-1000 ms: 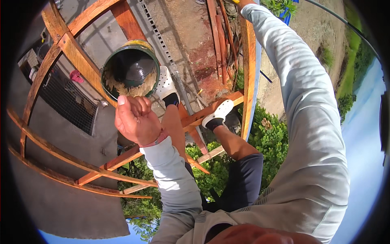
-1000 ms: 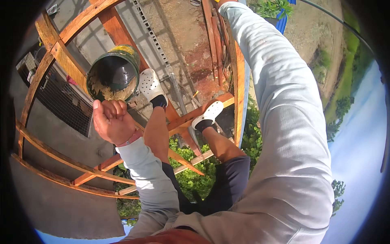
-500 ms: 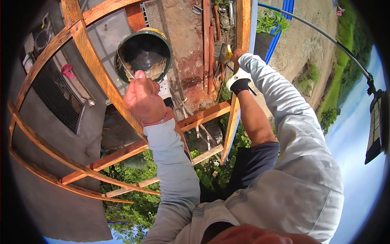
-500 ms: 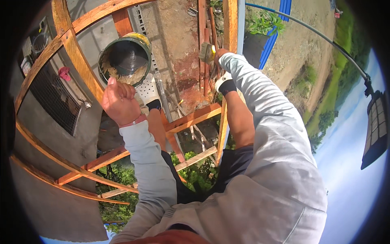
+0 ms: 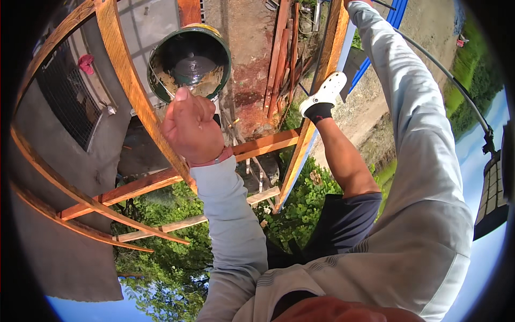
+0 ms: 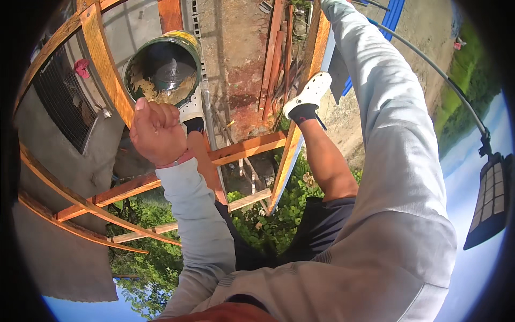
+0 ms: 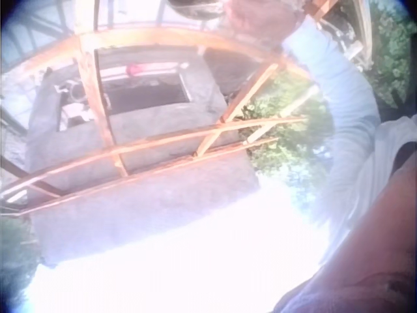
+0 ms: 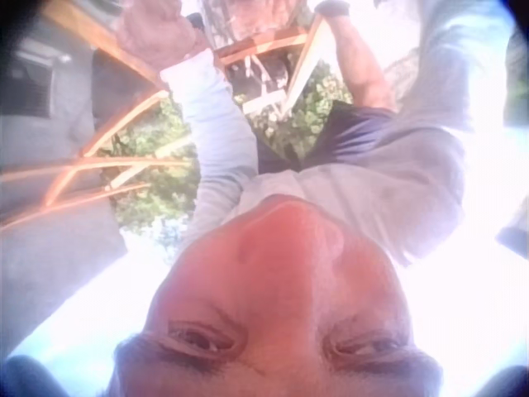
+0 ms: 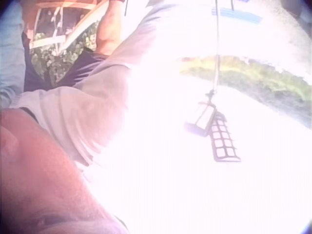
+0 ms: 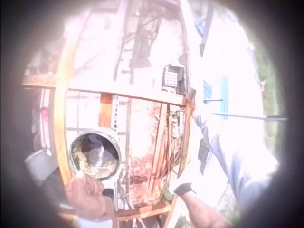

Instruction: The person paints a wooden frame structure, dipping a paintbrush into a paint container and applying the liquid coating onto the wooden beams.

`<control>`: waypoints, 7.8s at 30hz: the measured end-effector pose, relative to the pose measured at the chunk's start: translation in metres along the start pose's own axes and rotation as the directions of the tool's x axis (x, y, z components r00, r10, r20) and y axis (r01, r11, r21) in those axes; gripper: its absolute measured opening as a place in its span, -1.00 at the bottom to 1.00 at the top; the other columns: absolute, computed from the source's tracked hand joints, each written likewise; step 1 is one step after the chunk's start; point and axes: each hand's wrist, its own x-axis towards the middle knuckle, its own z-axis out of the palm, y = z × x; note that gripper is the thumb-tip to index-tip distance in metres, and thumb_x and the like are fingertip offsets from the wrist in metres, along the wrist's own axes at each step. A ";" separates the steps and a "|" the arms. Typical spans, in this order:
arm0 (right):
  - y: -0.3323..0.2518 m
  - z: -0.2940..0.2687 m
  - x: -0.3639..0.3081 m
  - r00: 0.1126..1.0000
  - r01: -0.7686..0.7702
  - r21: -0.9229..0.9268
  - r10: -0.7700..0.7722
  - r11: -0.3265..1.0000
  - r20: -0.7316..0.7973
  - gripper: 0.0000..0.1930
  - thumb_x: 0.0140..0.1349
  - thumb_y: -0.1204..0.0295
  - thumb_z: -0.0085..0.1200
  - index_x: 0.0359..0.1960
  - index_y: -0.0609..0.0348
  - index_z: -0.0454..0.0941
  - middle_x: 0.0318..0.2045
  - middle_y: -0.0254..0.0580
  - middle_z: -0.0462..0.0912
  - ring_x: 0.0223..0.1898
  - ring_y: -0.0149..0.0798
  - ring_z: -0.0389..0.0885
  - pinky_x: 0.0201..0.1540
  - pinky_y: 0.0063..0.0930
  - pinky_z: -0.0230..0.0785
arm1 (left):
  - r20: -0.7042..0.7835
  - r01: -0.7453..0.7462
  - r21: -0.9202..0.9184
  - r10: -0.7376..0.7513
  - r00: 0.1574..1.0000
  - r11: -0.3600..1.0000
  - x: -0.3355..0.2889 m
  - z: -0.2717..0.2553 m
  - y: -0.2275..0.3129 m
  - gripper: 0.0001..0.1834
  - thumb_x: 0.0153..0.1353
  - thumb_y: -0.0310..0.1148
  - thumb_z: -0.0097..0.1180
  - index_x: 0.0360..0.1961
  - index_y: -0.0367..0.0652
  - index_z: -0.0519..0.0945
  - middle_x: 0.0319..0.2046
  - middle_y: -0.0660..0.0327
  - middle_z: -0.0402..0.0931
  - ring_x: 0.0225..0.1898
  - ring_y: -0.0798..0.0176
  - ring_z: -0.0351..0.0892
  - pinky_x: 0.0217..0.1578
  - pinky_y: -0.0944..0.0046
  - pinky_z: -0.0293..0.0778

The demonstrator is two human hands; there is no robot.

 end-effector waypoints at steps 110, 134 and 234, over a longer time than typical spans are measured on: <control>-0.205 -0.111 -0.162 0.070 0.987 -0.149 -0.997 0.066 0.018 -0.63 -0.06 0.29 0.11 -0.15 0.04 0.52 -0.35 -0.06 0.61 -0.26 -0.06 0.57 -0.15 -0.30 0.41 | 0.143 -0.114 0.294 0.075 0.987 0.949 -0.004 0.085 -0.044 -0.50 0.19 -0.05 -0.13 -0.80 -0.05 0.15 -0.84 0.42 -0.03 -0.80 0.47 -0.09 -0.74 0.42 -0.07; -0.022 -0.160 -0.060 0.343 0.375 0.890 -0.853 -0.260 -0.394 -0.76 0.13 0.30 -0.10 -0.22 0.15 0.41 -0.73 -0.42 0.31 -0.83 -0.59 0.11 -0.80 -0.70 -0.09 | 0.102 -0.031 0.194 0.011 0.995 0.981 -0.013 0.082 -0.024 -0.46 0.24 -0.02 -0.24 -0.84 -0.02 0.08 -0.87 0.39 -0.07 -0.85 0.46 -0.14 -0.77 0.42 -0.07; -0.009 -0.163 0.120 0.436 0.575 -0.078 -0.385 0.814 -0.814 -0.73 0.03 0.21 -0.03 -0.35 0.13 0.51 -0.55 0.00 0.55 -0.51 -0.05 0.55 -0.42 -0.28 0.39 | -0.004 -0.066 0.000 0.066 0.998 0.998 -0.064 0.058 0.029 -0.46 0.34 -0.10 -0.42 -0.82 -0.03 0.05 -0.87 0.37 -0.08 -0.86 0.43 -0.15 -0.77 0.39 0.01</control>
